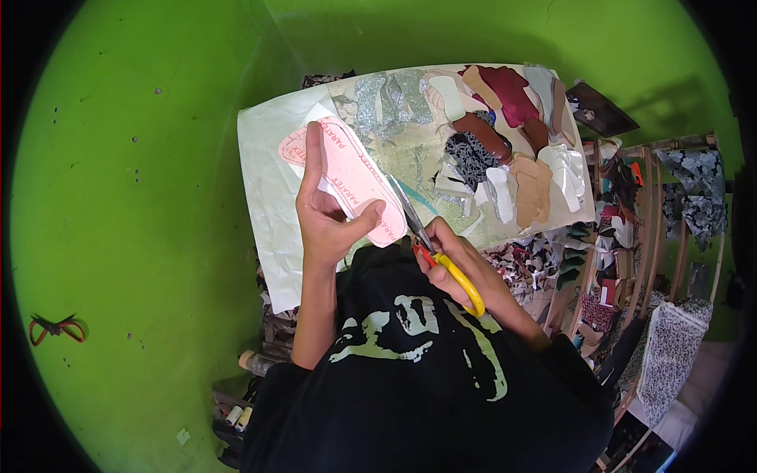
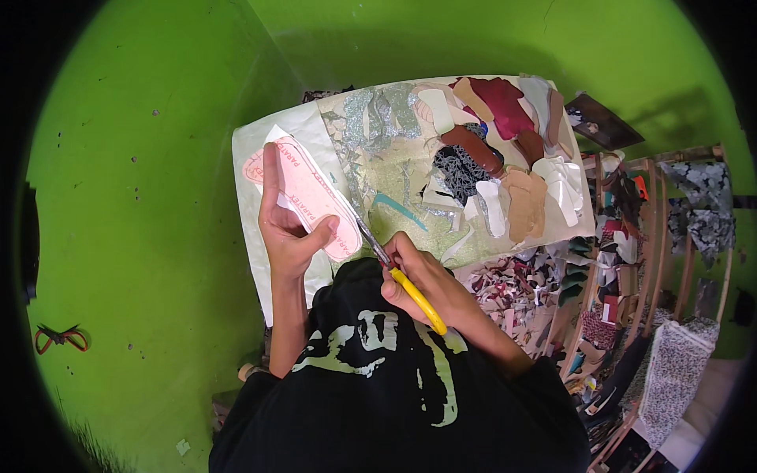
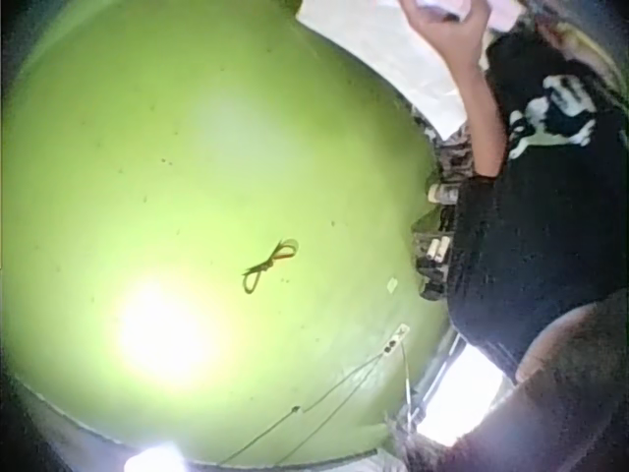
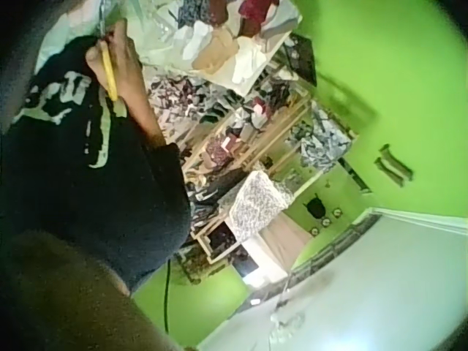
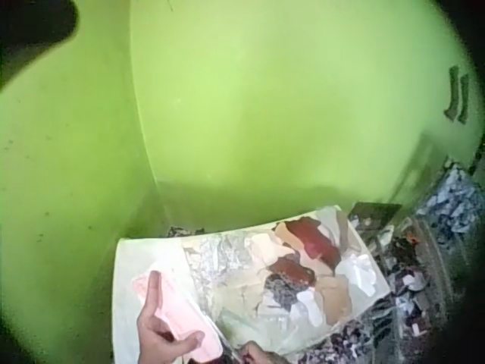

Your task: Cutting out a shoe insole component from a sheet of material using a template and scissors.

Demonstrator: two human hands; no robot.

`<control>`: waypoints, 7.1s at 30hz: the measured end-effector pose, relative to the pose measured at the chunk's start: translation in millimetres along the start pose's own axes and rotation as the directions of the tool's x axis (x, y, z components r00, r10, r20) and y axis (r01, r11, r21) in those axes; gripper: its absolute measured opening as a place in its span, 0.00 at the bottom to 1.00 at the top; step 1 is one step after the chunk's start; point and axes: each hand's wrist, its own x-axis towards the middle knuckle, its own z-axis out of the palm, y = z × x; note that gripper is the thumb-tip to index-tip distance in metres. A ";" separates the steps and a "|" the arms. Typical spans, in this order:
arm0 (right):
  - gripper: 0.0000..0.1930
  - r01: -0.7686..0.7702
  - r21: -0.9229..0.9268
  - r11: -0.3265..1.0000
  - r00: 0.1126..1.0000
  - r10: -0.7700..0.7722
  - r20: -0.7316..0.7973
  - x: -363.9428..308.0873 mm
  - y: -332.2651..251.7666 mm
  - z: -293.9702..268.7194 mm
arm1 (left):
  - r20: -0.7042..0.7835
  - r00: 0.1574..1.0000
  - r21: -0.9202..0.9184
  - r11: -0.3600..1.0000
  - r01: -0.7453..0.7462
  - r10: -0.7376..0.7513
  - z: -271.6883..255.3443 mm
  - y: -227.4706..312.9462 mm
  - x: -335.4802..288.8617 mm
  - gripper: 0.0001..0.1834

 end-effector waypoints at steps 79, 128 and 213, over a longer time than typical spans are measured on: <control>0.37 0.064 0.003 0.998 0.987 -0.063 -0.145 10.4 -19.9 4.3 | 0.172 0.947 -0.091 0.952 0.291 -0.272 23.0 5.8 -19.9 0.59; 0.20 0.141 0.390 0.910 0.916 0.029 -0.400 34.9 -18.7 7.4 | 0.297 0.933 -0.058 0.971 0.233 -0.206 17.3 -4.3 -26.7 0.60; 0.28 0.171 0.192 0.966 0.949 -0.110 -0.294 23.8 12.1 5.5 | -0.234 0.889 -0.374 0.881 0.291 -0.393 22.9 -3.2 -14.7 0.15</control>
